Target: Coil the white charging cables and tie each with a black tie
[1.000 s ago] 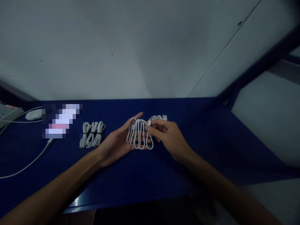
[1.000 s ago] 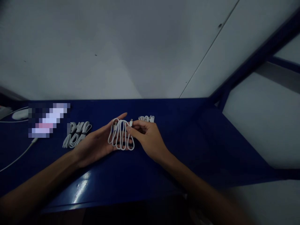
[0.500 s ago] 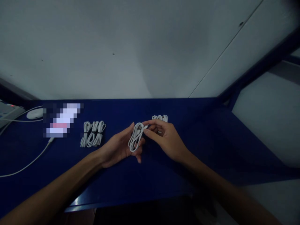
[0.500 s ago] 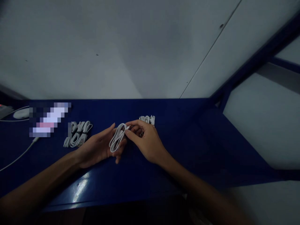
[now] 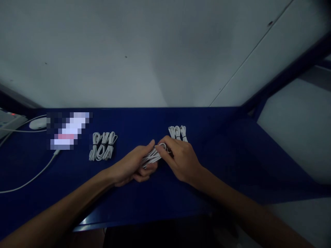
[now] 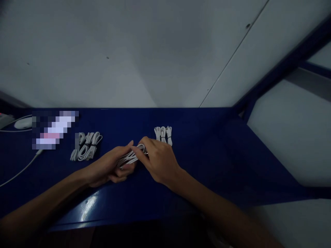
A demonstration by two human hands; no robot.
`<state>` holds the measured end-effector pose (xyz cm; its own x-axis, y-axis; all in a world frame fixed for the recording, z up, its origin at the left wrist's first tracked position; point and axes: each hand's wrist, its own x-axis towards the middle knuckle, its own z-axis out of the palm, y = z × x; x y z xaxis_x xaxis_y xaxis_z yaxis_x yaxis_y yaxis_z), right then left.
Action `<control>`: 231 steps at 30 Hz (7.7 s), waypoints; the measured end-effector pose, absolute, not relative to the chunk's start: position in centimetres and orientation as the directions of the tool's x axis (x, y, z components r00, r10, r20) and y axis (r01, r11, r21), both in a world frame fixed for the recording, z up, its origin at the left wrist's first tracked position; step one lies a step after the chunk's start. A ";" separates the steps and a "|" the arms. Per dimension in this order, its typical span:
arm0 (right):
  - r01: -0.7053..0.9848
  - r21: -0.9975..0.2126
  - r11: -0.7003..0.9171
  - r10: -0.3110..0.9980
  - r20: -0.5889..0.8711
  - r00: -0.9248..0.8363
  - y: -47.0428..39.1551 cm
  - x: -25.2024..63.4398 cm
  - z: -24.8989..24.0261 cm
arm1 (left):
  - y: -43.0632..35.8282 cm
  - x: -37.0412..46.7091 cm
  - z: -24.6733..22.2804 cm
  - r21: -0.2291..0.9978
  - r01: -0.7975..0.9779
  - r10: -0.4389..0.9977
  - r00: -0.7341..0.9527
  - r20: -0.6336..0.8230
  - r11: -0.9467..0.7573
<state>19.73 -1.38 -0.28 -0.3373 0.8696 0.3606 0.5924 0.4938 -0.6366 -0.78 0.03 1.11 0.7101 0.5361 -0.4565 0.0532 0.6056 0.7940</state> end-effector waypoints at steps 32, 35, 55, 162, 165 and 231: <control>0.638 -0.232 0.734 0.599 0.664 -0.448 -0.8 20.0 -1.2 | -1.8 0.3 1.1 0.857 0.050 0.626 0.661 -0.414 0.513; 0.677 -0.222 0.702 0.605 0.687 -0.403 -0.7 19.7 -1.3 | -1.9 0.3 1.1 0.865 0.053 0.600 0.699 -0.389 0.499; 0.613 -0.351 0.708 0.663 0.631 -0.404 -0.1 20.7 -0.8 | -1.1 0.0 1.8 0.831 -0.011 0.507 0.797 -0.328 0.556; 0.592 -0.393 0.703 0.601 0.774 -0.200 -0.3 16.4 -1.3 | -1.0 -0.2 -0.5 0.928 -0.187 0.895 0.380 -0.233 0.321; 0.578 -0.411 0.705 0.614 0.761 -0.207 -0.6 16.3 -1.0 | -0.8 -0.1 -0.4 0.926 -0.225 0.909 0.361 -0.210 0.304; 0.127 -0.977 0.169 0.883 0.093 -0.460 1.8 20.6 1.7 | 1.0 -1.4 -0.3 0.926 0.241 0.937 0.270 0.223 -0.290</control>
